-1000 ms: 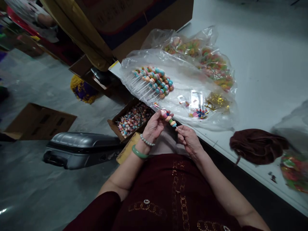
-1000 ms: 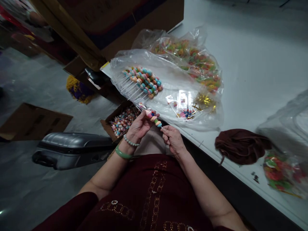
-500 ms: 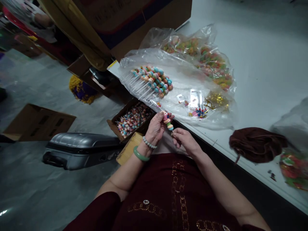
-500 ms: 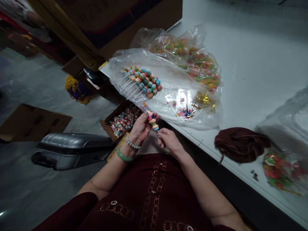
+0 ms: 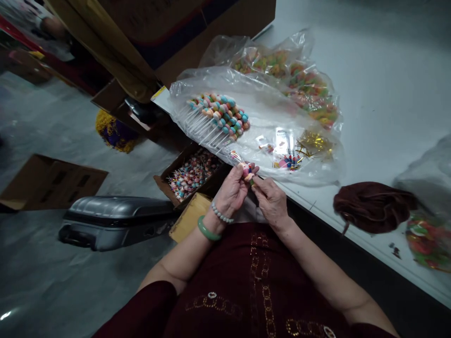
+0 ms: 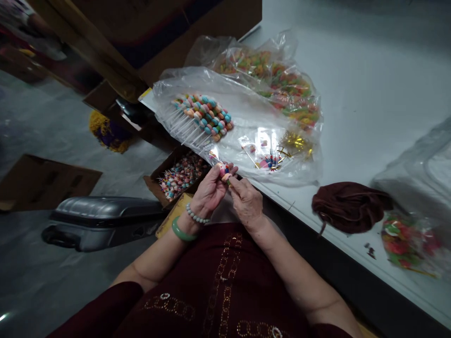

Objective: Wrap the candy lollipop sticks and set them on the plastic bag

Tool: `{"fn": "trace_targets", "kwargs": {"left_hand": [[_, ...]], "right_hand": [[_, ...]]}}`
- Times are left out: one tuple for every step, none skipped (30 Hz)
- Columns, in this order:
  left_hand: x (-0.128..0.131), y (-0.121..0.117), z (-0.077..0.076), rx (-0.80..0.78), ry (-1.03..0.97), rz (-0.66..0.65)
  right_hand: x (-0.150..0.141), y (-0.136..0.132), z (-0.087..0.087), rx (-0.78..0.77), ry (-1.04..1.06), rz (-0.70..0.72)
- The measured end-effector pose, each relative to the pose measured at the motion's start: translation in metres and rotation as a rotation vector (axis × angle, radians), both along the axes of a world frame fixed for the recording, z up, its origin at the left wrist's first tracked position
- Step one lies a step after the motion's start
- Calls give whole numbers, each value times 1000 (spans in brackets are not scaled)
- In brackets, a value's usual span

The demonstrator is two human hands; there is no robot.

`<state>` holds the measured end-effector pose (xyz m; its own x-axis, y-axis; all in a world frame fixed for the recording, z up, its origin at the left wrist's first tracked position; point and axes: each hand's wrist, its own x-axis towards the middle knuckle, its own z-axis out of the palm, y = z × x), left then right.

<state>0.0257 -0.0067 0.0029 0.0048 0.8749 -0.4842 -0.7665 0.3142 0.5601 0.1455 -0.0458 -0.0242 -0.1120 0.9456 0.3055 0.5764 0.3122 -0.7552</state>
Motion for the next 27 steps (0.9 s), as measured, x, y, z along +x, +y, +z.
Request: {"fn": "trace_targets", "kwargs": {"left_hand": [[0, 0, -1, 2, 5, -2], [0, -1, -1, 7, 8, -4], [0, -1, -2, 15, 10, -5], [0, -2, -2, 23, 16, -5], [1, -2, -3, 31, 25, -8], [1, -3, -3, 38, 34, -14], [1, -3, -3, 44, 42, -24], [2, -3, -2, 51, 47, -40], [2, -4, -2, 60, 45, -58], [3, -4, -1, 66, 39, -72], [3, -3, 0, 69, 32, -79], [3, -3, 0, 67, 28, -81], [3, -3, 1, 61, 27, -78], [3, -3, 1, 52, 28, -74], [3, -3, 2, 42, 29, -70], [3, -3, 2, 32, 31, -66], [4, -3, 2, 22, 32, -58], [4, -4, 3, 10, 33, -47], [5, -4, 3, -4, 36, -37], [6, -4, 3, -18, 40, -29], [7, -4, 3, -29, 46, -23], [8, -4, 3, -38, 53, -20], [9, -4, 3, -41, 60, -19], [10, -4, 2, -38, 64, -20], [10, -4, 1, -30, 66, -20], [10, -3, 0, -20, 65, -21], [9, -3, -1, -8, 58, -29]], "right_hand": [[0, -1, -1, 5, -27, 9], [-1, -1, -2, 10, -58, 15], [-1, -2, -2, 16, -91, 18], [-1, -2, -2, 18, -118, 17], [-1, -2, -1, 13, -132, 17], [-1, -2, -1, 2, -121, 20], [0, -1, 0, -16, -83, 25], [0, -1, 1, -43, -27, 25], [1, 0, 3, -78, 37, 16], [2, 1, 4, -115, 95, 6], [3, 2, 5, -143, 143, -4], [4, 3, 6, -162, 175, -9], [5, 3, 7, -169, 192, -3], [6, 3, 7, -164, 199, 10], [6, 3, 6, -151, 193, 27], [6, 2, 6, -138, 173, 39], [5, 1, 5, -128, 134, 46], [4, 0, 4, -120, 79, 50], [4, -1, 3, -110, 12, 51], [3, -3, 2, -103, -58, 52], [2, -3, 2, -97, -122, 50], [1, -4, 1, -90, -170, 45], [0, -4, 0, -87, -199, 37], [0, -3, -1, -86, -204, 25], [0, -2, -2, -89, -184, 12], [1, 0, -4, -96, -140, -3], [1, 2, -6, -108, -73, -16]]}}
